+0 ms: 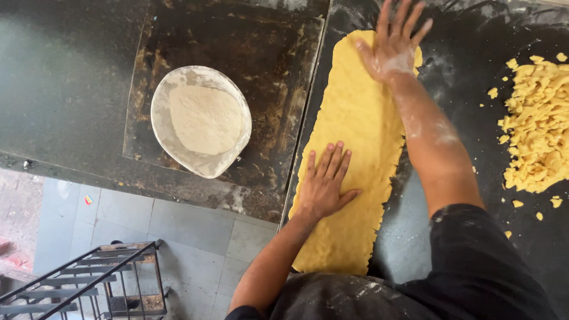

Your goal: The person kneads a large mass of yellow dough on a black countertop, shaping it into a log and then flattening it into a large rectangular sheet. They repeatedly press, fold, and smooth the dough by hand, occasionally sprinkling flour from a nearby bowl to prevent sticking.

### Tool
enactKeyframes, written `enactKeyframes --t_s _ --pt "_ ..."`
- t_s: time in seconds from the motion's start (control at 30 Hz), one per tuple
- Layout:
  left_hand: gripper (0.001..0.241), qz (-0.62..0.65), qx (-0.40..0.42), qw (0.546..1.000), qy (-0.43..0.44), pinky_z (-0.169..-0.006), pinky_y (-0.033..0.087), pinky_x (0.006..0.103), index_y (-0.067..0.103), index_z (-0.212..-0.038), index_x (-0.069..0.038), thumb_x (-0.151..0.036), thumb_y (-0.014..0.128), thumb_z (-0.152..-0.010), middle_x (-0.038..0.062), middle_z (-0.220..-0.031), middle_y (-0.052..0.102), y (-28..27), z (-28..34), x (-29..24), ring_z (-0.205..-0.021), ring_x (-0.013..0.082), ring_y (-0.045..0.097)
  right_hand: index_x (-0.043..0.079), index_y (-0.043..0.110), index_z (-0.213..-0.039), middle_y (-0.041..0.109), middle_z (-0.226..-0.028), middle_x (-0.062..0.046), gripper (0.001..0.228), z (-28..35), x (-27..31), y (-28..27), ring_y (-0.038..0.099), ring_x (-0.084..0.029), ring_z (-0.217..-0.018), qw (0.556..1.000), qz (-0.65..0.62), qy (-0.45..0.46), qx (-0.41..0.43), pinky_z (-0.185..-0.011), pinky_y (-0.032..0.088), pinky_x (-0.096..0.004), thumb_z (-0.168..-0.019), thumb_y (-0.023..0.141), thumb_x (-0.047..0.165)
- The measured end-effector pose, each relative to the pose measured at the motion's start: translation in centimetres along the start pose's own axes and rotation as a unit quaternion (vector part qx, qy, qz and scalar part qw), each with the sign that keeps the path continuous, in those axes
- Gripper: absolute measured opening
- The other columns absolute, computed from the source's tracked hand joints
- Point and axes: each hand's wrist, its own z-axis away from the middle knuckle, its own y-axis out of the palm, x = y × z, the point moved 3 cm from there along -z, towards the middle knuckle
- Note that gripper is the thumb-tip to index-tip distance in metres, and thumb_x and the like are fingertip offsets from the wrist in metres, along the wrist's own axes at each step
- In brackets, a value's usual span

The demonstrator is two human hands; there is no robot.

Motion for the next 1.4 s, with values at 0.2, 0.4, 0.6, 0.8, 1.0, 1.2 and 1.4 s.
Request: enactKeyframes --t_s 0.2,0.4,0.6,0.8,1.0,1.2,1.4 --pt "0.101 0.004 -0.004 1.0 0.008 -0.126 0.003 0.0598 0.018 -0.164 -0.008 -0.076 0.04 -0.093 0.014 -0.171 0.015 0.1 0.2 0.0 -0.159 0.0297 0.011 0.018 0.0 -0.168 -0.011 -0.174 -0.023 0.088 1.8 -2.5 -0.5 -0.013 -0.039 -0.162 0.995 -0.095 -0.026 0.024 -0.127 -0.008 -0.065 -0.102 0.031 0.067" --pt "0.103 0.022 0.004 1.0 0.016 -0.125 0.0 0.0594 0.013 -0.163 -0.004 -0.075 0.04 -0.094 0.015 -0.172 0.01 0.3 0.4 0.3 -0.16 0.0305 0.006 0.012 0.013 -0.171 -0.005 -0.171 -0.034 0.078 6.4 -3.5 4.6 -0.008 -0.053 -0.158 0.997 -0.045 -0.054 0.024 -0.126 0.0 -0.067 -0.106 0.03 0.053" --pt "0.105 0.026 -0.002 1.0 0.016 -0.124 -0.001 0.0604 0.011 -0.162 -0.002 -0.075 0.039 -0.092 0.02 -0.171 0.007 0.5 5.7 0.2 -0.159 0.035 0.006 0.01 0.01 -0.169 0.001 -0.176 -0.018 0.091 19.1 -0.1 5.9 -0.004 -0.043 -0.161 0.981 0.034 -0.17 -0.083 -0.126 -0.001 -0.069 -0.103 0.038 0.065" --pt "0.098 0.03 -0.047 0.997 0.047 -0.126 0.002 0.0605 0.012 -0.165 -0.005 -0.071 0.039 -0.098 0.024 -0.171 0.009 1.8 8.1 0.0 -0.16 0.0374 0.007 0.013 0.003 -0.165 -0.008 -0.169 -0.022 0.09 19.5 -0.7 5.7 -0.011 -0.042 -0.156 0.976 -0.144 -0.097 0.132 -0.123 -0.004 -0.063 -0.097 0.031 0.065" --pt "0.094 0.029 -0.026 0.999 0.016 -0.124 0.001 0.0613 0.016 -0.165 -0.01 -0.071 0.039 -0.097 0.018 -0.172 0.012 2.0 14.9 -0.6 -0.159 0.0329 0.01 0.006 -0.001 -0.164 -0.011 -0.168 -0.029 0.098 25.4 1.2 8.5 -0.007 -0.045 -0.158 0.988 0.017 -0.153 0.023 -0.122 -0.002 -0.067 -0.099 0.042 0.065" --pt "0.092 0.036 -0.03 0.999 0.005 -0.124 0.003 0.0607 0.022 -0.162 -0.009 -0.068 0.044 -0.095 0.016 -0.17 0.017 3.1 15.9 -0.6 -0.158 0.0305 0.011 0.005 -0.005 -0.165 -0.006 -0.172 -0.025 0.093 17.1 2.3 0.6 -0.004 -0.045 -0.159 0.967 -0.172 -0.181 0.054 -0.129 0.007 -0.056 -0.104 0.039 0.059" --pt "0.09 0.008 -0.031 0.999 0.018 -0.127 0.006 0.0565 0.027 -0.162 -0.006 -0.065 0.047 -0.097 0.016 -0.171 0.02 2.6 16.2 -0.5 -0.16 0.03 0.011 0.011 -0.008 -0.164 -0.011 -0.171 -0.023 0.091 13.7 10.9 3.6 -0.011 -0.042 -0.157 0.992 0.091 -0.07 0.057 -0.123 -0.003 -0.061 -0.102 0.031 0.065"
